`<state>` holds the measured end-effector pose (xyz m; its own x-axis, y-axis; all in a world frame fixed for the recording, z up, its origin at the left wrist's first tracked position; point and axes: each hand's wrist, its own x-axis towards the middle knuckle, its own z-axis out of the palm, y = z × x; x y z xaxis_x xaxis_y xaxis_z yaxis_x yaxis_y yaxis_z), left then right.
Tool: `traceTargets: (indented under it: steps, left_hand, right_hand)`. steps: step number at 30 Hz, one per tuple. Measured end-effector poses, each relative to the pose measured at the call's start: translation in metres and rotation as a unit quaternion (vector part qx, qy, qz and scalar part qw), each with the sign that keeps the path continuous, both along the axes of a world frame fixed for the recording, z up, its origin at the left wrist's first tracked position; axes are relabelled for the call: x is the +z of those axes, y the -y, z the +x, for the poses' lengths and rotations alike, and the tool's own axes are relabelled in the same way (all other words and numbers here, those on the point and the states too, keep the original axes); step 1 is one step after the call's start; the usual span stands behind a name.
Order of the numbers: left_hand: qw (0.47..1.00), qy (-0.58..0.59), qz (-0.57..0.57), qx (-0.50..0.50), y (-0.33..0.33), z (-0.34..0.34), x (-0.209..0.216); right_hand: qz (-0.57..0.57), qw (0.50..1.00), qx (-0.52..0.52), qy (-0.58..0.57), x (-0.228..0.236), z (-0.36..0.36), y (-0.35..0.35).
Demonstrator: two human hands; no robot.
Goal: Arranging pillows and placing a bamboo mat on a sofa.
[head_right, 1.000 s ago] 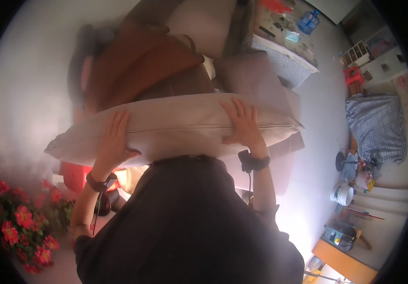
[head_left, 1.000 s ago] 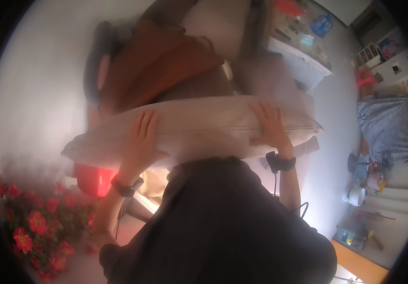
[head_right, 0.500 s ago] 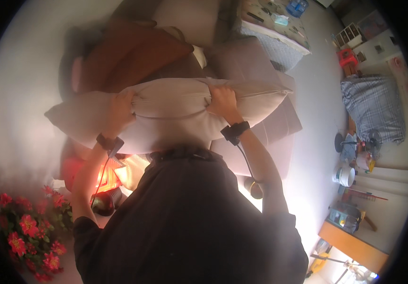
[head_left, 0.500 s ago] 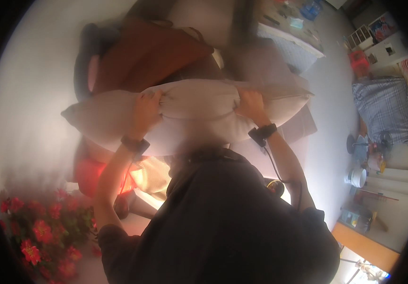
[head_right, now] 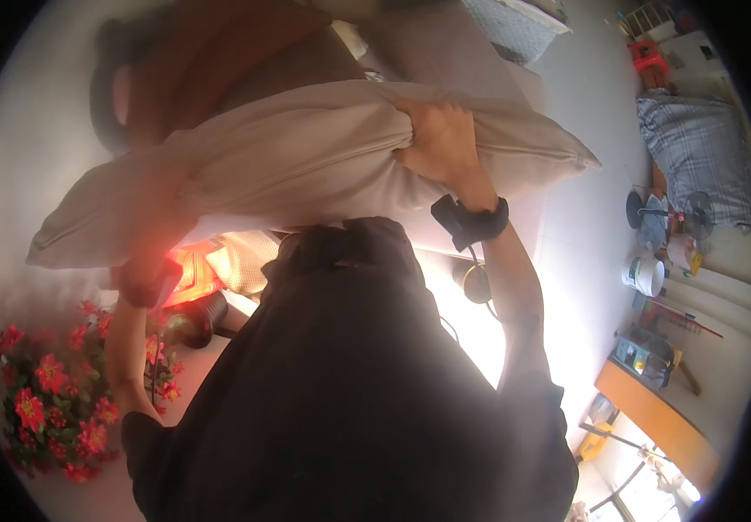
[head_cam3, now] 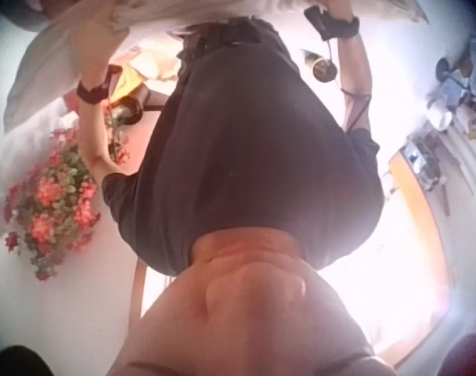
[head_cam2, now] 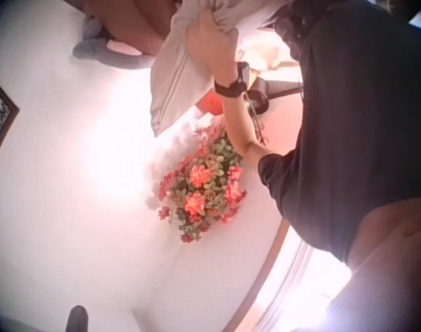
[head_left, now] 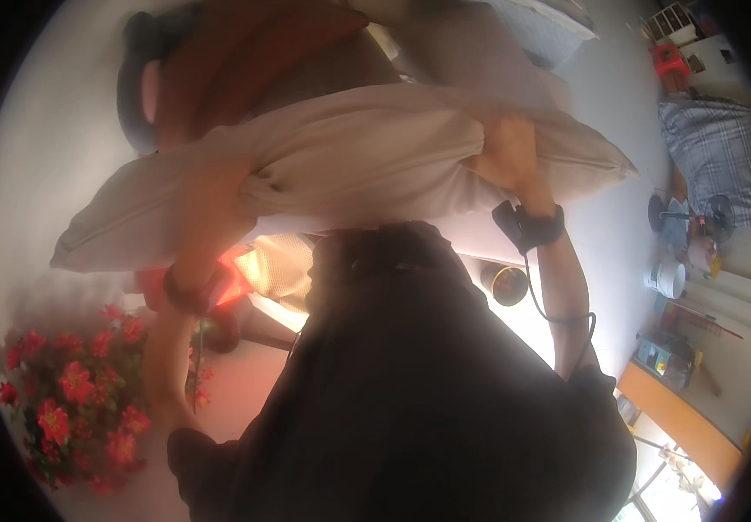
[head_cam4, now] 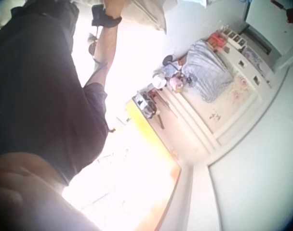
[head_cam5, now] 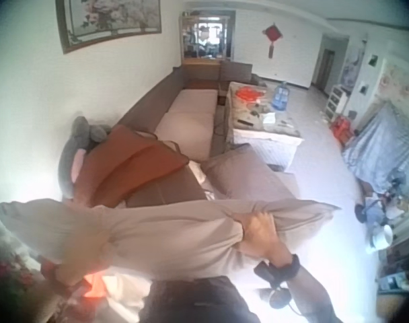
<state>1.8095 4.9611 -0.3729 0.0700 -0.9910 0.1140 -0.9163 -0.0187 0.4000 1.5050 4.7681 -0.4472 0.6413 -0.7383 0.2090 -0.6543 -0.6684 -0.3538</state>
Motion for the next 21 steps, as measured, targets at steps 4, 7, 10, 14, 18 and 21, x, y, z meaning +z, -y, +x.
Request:
traceTargets:
  steps: [4,7,10,14,18,21]
  left_hand:
    - [0.996,0.052,-0.05,-0.047,-0.022,-0.008,0.001]
    - [0.995,0.098,-0.005,-0.014,-0.056,-0.037,0.018]
    - [0.996,0.035,0.024,-0.072,-0.083,-0.063,0.009]
    - [0.988,0.006,-0.01,-0.154,-0.091,-0.094,-0.036]
    - [0.984,0.021,0.051,-0.167,-0.129,-0.102,-0.051]
    - [0.979,0.008,0.0,-0.205,-0.158,-0.105,-0.057]
  right_hand:
    - [-0.005,0.998,0.025,0.058,0.03,-0.032,-0.03]
    - [0.024,0.997,0.04,0.063,0.045,-0.064,-0.061]
    - [0.039,0.998,0.026,0.042,0.053,-0.1,-0.096]
    - [0.038,0.998,-0.038,-0.008,0.041,-0.142,-0.151]
    - [0.013,0.993,-0.114,-0.032,0.036,-0.158,-0.22]
    - [0.028,0.988,-0.151,0.001,0.035,-0.167,-0.275]
